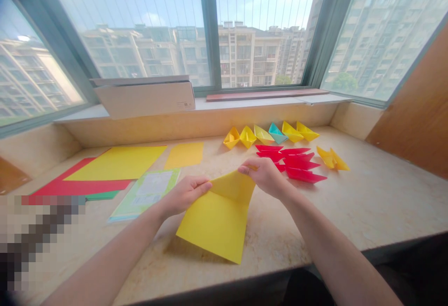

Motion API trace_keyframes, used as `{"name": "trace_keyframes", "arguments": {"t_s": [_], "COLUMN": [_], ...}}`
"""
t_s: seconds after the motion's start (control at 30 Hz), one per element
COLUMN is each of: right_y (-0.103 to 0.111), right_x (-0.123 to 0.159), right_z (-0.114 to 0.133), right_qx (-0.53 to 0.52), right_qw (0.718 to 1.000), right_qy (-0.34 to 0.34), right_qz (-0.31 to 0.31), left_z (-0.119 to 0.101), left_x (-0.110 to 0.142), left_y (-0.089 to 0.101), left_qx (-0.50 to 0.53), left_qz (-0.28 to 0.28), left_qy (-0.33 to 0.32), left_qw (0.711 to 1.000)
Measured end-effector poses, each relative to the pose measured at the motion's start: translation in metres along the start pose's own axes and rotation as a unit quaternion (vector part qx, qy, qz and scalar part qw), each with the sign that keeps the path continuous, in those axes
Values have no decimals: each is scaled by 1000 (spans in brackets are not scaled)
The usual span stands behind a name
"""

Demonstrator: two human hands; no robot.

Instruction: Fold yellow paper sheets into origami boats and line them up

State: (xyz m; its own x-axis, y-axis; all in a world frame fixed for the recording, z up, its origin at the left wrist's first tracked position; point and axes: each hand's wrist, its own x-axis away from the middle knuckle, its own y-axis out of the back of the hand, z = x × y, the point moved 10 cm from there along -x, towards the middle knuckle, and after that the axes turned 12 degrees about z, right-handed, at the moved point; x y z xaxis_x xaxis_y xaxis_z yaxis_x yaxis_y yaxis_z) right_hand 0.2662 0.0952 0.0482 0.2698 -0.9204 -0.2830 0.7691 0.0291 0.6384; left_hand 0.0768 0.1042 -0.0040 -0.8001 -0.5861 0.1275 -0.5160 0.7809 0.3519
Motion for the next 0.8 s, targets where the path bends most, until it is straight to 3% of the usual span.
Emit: {"name": "trace_keyframes", "arguments": {"t_s": [0.1,0.23,0.3,0.37,0.43,0.47,0.53,0.57,0.67,0.73,0.8], "right_y": [1,-3,3,20,34,34,20,5,-49,-71,-80], "right_x": [2,1,2,9,21,25,27,27,29,30,29], "right_z": [0,3,1,5,16,25,44,55,74,78,77], "right_qx": [-28,-32,-17,23,76,101,145,174,273,319,346], "right_qw": [999,999,997,986,963,955,949,945,914,896,888], "right_qy": [4,17,21,49,102,134,204,241,298,300,293], "right_qz": [-17,-24,-67,-159,-236,-245,-192,-137,25,68,79], "left_z": [1,-1,-1,2,6,9,19,23,29,27,21], "left_x": [0,3,3,0,-1,2,10,12,9,7,7], "left_y": [-5,-19,-20,-10,14,29,47,50,45,39,34], "left_qx": [22,57,73,97,123,136,170,191,274,320,351], "left_qz": [22,94,100,45,-81,-159,-277,-306,-313,-298,-278], "left_qy": [0,10,14,2,-28,-47,-67,-73,-97,-113,-127], "left_qw": [999,994,992,994,989,977,943,930,904,892,885]}}
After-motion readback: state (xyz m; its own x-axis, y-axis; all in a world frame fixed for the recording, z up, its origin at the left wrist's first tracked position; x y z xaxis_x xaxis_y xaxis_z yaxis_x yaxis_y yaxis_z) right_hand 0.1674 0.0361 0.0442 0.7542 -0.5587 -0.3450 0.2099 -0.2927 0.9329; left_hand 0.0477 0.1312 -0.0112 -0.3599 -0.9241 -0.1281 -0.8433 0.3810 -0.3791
